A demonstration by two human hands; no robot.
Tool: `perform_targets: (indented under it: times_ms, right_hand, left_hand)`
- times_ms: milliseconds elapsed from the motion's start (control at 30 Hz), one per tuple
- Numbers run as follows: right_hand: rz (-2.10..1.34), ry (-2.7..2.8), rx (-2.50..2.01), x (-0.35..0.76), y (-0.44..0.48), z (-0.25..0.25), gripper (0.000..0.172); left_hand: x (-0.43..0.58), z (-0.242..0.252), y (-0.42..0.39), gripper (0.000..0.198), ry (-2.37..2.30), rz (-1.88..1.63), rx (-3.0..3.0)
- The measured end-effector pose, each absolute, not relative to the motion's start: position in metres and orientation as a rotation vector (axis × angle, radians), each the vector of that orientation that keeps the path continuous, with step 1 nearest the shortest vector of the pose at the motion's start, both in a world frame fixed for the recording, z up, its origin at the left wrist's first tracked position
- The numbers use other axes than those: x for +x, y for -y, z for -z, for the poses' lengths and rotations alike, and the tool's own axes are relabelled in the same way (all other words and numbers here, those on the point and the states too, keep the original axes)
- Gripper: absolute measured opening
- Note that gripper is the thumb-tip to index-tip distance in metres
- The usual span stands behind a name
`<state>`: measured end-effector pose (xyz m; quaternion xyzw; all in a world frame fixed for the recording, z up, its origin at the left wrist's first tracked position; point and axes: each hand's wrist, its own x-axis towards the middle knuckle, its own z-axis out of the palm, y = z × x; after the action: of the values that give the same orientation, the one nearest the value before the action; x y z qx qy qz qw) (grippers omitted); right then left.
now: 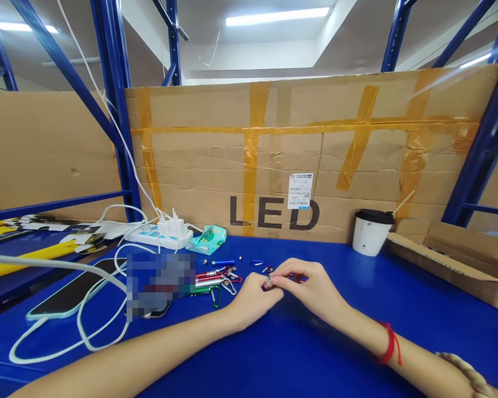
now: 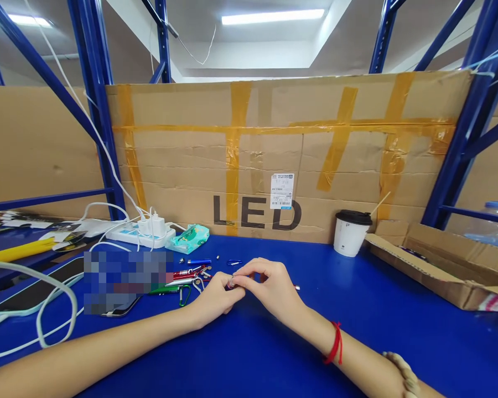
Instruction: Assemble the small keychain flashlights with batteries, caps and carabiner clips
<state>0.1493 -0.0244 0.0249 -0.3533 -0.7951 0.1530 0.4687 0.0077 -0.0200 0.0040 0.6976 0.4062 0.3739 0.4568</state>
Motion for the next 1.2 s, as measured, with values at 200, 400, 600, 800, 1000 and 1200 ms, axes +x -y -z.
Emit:
perform_targets:
  times_ms: [200, 400, 600, 800, 1000, 1200]
  right_hand:
    - [-0.258, 2.016, -0.716, 0.147, 0.032, -0.018, 0.014]
    - [-0.147, 2.043, -0.609, 0.147, 0.038, -0.017, 0.012]
    - [-0.457, 1.991, -0.878, 0.153, 0.022, -0.017, 0.03]
    - [-0.194, 2.291, -0.944, 0.145, -0.005, -0.006, 0.027]
    - [0.1, 2.605, -0.867, 0.101, -0.009, -0.006, 0.028]
    - [0.114, 2.669, -0.838, 0.082, -0.011, -0.013, 0.028]
  left_hand:
    - [0.007, -0.01, 0.035, 0.02, -0.988, -0.801, 1.499]
    - [0.008, -0.01, 0.043, 0.022, -0.899, -0.806, 1.512]
    - [0.011, -0.006, 0.043, 0.025, -0.94, -0.839, 1.551]
    - [0.012, -0.003, 0.046, 0.029, -0.8, -0.858, 1.672]
    - [0.01, 0.0, 0.049, 0.034, -0.677, -0.902, 1.742]
    - [0.008, -0.003, 0.052, 0.032, -0.679, -0.917, 1.764]
